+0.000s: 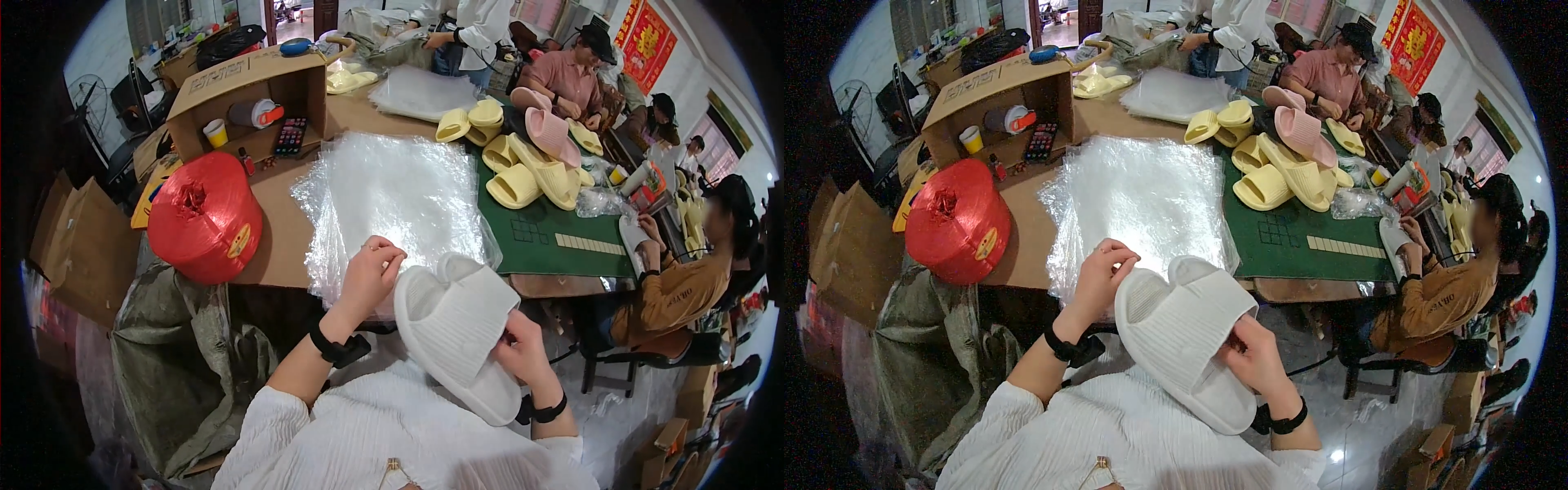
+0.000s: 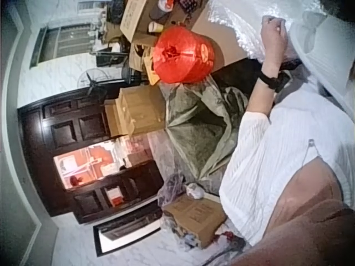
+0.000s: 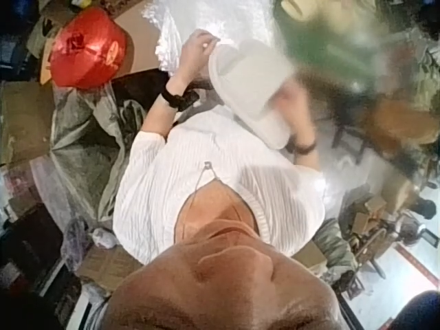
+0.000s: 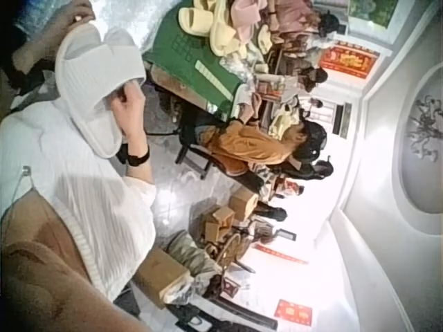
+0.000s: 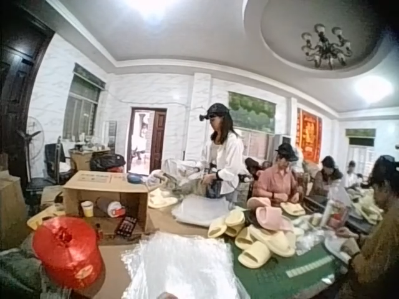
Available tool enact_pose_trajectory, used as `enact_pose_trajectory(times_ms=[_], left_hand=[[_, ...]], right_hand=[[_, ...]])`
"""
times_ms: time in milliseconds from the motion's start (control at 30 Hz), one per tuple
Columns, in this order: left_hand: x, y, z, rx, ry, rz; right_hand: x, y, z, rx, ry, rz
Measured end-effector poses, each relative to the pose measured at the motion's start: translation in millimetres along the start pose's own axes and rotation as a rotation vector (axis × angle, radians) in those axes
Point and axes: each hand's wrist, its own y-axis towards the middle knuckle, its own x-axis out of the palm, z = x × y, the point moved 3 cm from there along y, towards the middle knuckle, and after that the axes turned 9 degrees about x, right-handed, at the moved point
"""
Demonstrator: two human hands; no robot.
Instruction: Packing yellow and white foam slippers into clear plastic bags.
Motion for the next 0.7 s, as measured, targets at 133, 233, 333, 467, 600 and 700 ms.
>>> enact_pose_trajectory(times_ms=[133, 233, 333, 467, 600, 700], left_hand=[[-8, 5, 13, 0.058, -0.008, -0.036], [-8, 6, 32, 0.193, 0.029, -0.092], [-2, 3, 47, 0.347, -0.001, -0.134], [0, 1, 57, 0.365, -0.1, -0.127], [-3, 3, 57, 0.34, -0.146, -0.142], [-1, 2, 51, 0.336, -0.297, -0.229]], right_hand=[[7, 4, 3, -0.02, -0.127, 0.053], [18, 12, 11, -0.093, -0.292, 0.107], [31, 30, 11, -0.086, -0.289, 0.156], [56, 62, 23, -0.136, -0.287, 0.188], [74, 93, 28, -0.205, -0.302, 0.21], [86, 110, 20, -0.285, -0.296, 0.231]])
